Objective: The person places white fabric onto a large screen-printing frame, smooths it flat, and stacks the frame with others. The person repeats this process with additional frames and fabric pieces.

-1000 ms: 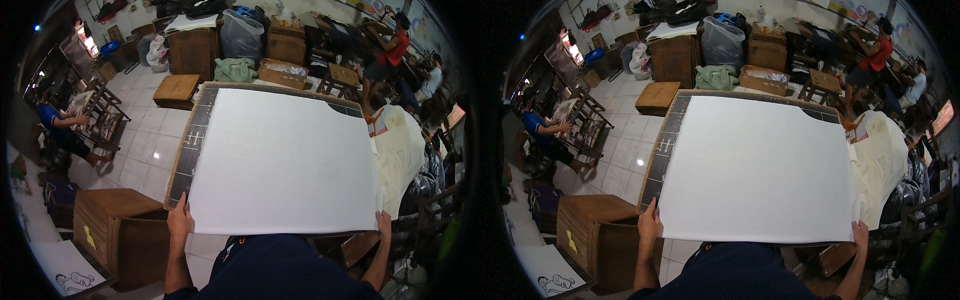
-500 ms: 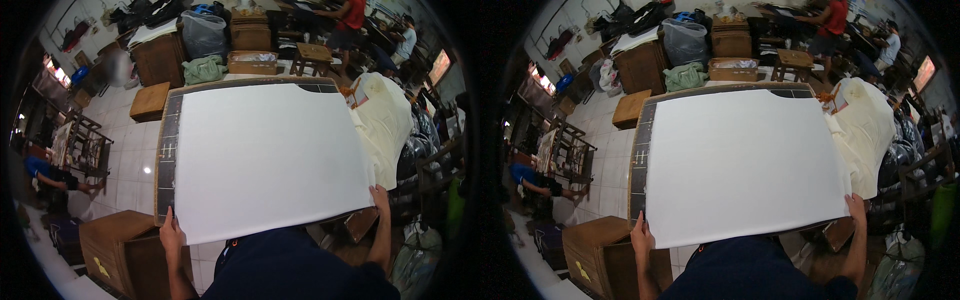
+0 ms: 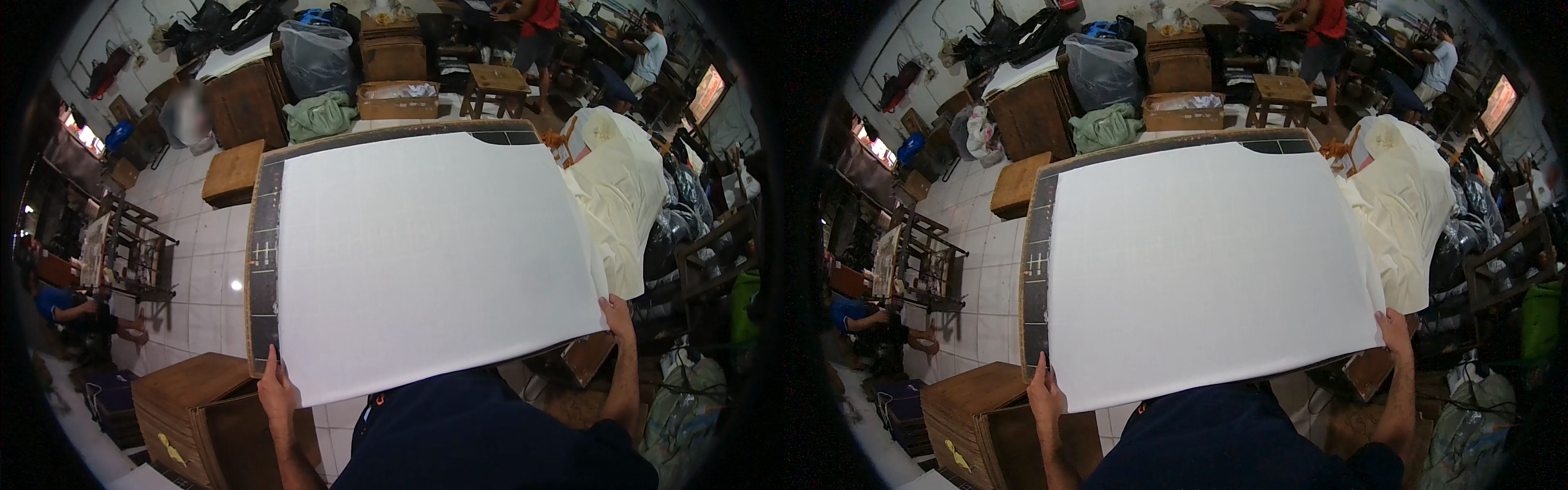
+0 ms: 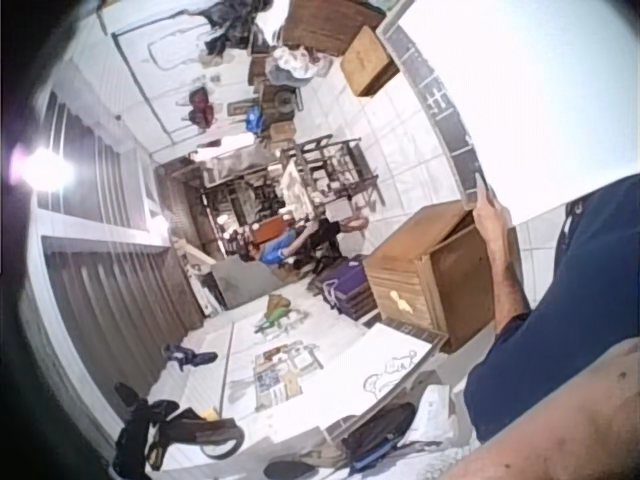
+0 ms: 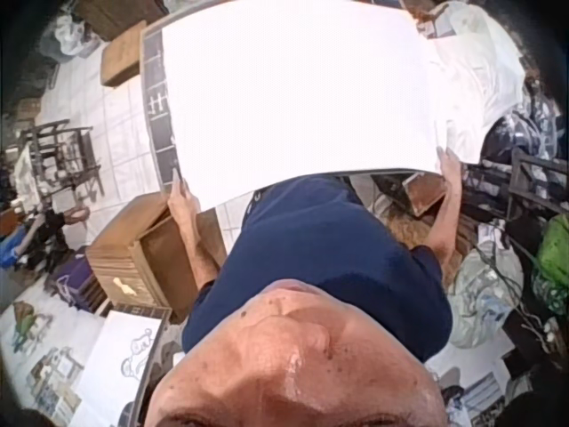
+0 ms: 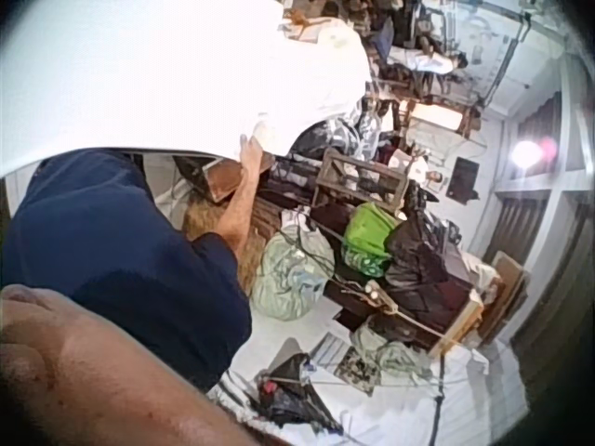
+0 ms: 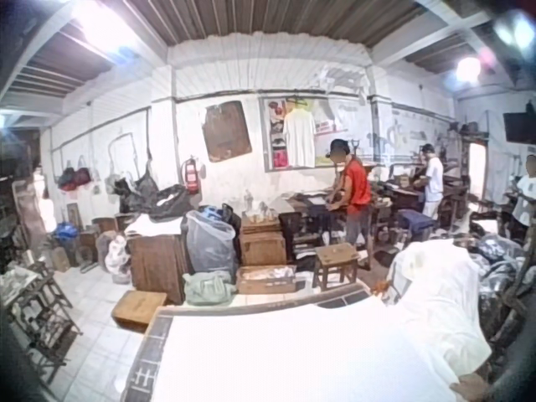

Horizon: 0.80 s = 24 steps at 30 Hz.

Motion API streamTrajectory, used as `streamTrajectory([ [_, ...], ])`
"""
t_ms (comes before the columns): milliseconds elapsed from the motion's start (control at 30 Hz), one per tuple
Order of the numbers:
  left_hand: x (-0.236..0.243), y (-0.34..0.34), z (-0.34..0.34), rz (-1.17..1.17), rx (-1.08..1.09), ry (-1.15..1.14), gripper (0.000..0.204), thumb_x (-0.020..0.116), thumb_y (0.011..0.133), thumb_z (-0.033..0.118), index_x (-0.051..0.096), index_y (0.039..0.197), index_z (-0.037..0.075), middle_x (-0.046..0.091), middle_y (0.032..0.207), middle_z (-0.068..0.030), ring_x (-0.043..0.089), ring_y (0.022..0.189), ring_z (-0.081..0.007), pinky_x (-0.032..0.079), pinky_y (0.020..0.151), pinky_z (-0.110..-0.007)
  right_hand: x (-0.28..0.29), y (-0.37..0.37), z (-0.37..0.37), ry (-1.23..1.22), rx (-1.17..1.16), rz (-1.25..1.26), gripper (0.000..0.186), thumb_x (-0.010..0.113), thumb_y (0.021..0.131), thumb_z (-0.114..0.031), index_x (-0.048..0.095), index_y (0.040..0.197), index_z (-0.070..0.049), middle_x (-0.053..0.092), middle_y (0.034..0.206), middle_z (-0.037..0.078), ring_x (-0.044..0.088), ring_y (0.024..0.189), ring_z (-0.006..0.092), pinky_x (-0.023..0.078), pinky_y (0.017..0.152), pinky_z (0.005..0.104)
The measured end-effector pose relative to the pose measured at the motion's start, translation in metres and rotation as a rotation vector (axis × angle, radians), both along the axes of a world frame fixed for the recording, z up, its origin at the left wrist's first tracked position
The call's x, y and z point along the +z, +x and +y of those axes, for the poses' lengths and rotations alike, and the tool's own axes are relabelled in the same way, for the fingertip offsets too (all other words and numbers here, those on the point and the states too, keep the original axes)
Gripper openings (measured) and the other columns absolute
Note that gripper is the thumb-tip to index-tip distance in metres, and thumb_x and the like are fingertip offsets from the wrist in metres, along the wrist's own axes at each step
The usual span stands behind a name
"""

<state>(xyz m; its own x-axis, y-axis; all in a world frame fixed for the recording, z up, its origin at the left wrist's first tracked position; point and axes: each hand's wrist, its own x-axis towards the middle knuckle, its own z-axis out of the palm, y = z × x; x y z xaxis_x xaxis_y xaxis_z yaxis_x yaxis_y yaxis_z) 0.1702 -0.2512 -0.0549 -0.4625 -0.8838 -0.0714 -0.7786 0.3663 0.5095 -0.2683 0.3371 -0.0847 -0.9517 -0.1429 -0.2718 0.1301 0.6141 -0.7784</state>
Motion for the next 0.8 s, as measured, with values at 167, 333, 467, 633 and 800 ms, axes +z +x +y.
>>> streamTrajectory([
  [167,0.002,0.001,0.000,0.018,-0.015,0.000,0.052,0.057,0.092,0.002,0.050,0.142,0.014,0.061,0.071,-0.0236,0.062,0.061,-0.0361,0.047,0.060,-0.039,-0.009,-0.002,0.005,-0.040,-0.027,-0.067,0.027,0.059,0.098,-0.021,0.065,0.101,0.004,0.065,0.077,0.004,0.056,0.065,0.0087,0.046,0.059,0.0278],
  [333,-0.007,-0.003,0.011,0.022,0.148,-0.079,0.054,0.058,0.094,0.011,0.045,0.146,0.015,0.062,0.069,-0.0226,0.061,0.061,-0.0381,0.047,0.060,-0.044,-0.023,-0.009,0.014,0.051,0.045,-0.091,0.027,0.059,0.097,-0.022,0.065,0.102,0.005,0.067,0.079,0.006,0.060,0.071,0.0141,0.049,0.066,0.0310],
  [467,-0.020,-0.007,0.022,0.153,0.210,-0.313,0.054,0.060,0.096,0.019,0.044,0.147,0.013,0.064,0.069,-0.0213,0.062,0.061,-0.0401,0.045,0.058,-0.047,0.001,-0.027,-0.038,0.781,0.020,0.230,0.026,0.062,0.094,-0.019,0.064,0.108,0.003,0.069,0.092,0.012,0.065,0.082,0.0264,0.052,0.077,0.0371],
  [633,-0.028,-0.011,0.036,0.331,0.446,-0.184,0.057,0.061,0.096,0.017,0.040,0.148,0.008,0.054,0.060,-0.0122,0.052,0.053,-0.0249,0.044,0.056,-0.037,0.007,-0.005,-0.281,0.099,0.496,0.817,0.044,0.071,0.087,-0.016,0.059,0.128,-0.006,0.059,0.124,0.018,0.054,0.120,0.0347,0.040,0.107,0.0431],
  [800,-0.040,-0.017,0.050,0.638,0.516,-0.143,0.061,0.063,0.095,0.007,0.036,0.150,0.004,0.042,0.064,0.0014,0.039,0.061,-0.0098,0.040,0.062,-0.026,0.023,0.004,-0.468,0.181,1.362,0.963,0.061,0.058,0.093,-0.045,0.046,0.145,-0.014,0.034,0.155,0.015,0.026,0.145,0.0355,0.019,0.119,0.0516],
])
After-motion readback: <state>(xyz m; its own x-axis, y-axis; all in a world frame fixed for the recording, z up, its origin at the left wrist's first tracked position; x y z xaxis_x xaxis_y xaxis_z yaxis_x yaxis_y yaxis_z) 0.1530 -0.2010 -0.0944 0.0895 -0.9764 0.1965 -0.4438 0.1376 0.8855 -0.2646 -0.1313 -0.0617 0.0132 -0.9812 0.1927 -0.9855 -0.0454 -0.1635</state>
